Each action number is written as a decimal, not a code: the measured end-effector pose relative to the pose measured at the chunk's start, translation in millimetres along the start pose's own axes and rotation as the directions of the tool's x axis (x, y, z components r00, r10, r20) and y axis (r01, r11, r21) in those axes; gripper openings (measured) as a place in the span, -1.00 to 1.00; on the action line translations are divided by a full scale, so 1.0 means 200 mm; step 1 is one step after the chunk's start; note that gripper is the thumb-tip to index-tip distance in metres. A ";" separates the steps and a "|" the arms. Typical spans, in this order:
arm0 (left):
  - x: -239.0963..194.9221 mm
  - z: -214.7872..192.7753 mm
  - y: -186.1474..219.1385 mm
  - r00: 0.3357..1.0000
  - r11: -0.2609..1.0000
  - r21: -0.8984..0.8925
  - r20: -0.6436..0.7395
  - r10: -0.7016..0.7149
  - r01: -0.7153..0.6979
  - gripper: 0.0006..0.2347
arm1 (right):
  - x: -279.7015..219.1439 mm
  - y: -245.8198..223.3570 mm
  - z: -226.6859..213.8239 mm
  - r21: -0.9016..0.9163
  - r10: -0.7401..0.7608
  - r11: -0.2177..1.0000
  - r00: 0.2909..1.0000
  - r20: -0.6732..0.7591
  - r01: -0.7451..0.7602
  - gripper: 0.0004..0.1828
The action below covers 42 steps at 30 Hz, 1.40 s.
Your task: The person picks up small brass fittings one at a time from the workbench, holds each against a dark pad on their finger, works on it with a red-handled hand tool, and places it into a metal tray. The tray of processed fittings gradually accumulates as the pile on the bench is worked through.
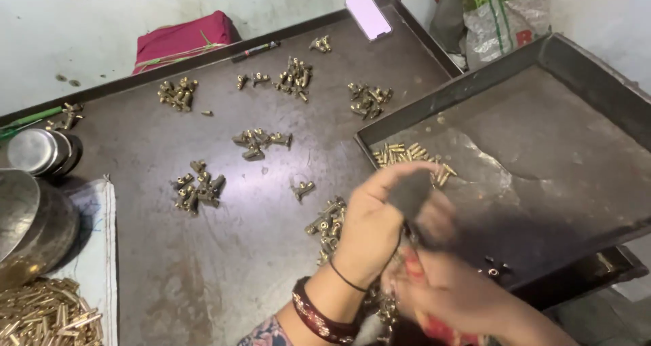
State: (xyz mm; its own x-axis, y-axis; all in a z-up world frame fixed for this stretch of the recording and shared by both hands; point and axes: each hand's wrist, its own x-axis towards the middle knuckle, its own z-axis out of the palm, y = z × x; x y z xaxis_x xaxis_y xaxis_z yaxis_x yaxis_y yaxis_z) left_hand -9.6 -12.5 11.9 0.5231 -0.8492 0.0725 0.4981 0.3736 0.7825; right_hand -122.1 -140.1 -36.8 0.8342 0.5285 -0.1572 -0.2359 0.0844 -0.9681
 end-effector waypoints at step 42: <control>-0.18 -0.25 -0.31 0.900 0.806 0.589 -0.383 0.208 0.065 -0.76 | -0.22 0.03 -0.60 -0.653 0.399 -0.231 0.542 -0.740 -0.721 -0.66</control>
State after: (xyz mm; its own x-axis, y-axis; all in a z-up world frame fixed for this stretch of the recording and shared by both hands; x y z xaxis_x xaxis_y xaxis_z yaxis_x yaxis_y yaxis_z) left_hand -24.1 14.1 -69.6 0.8390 -0.5440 -0.0091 0.0281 0.0266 0.9992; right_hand -99.8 -264.5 -59.4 0.7266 -0.3051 -0.6155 -0.2218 -0.9522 0.2102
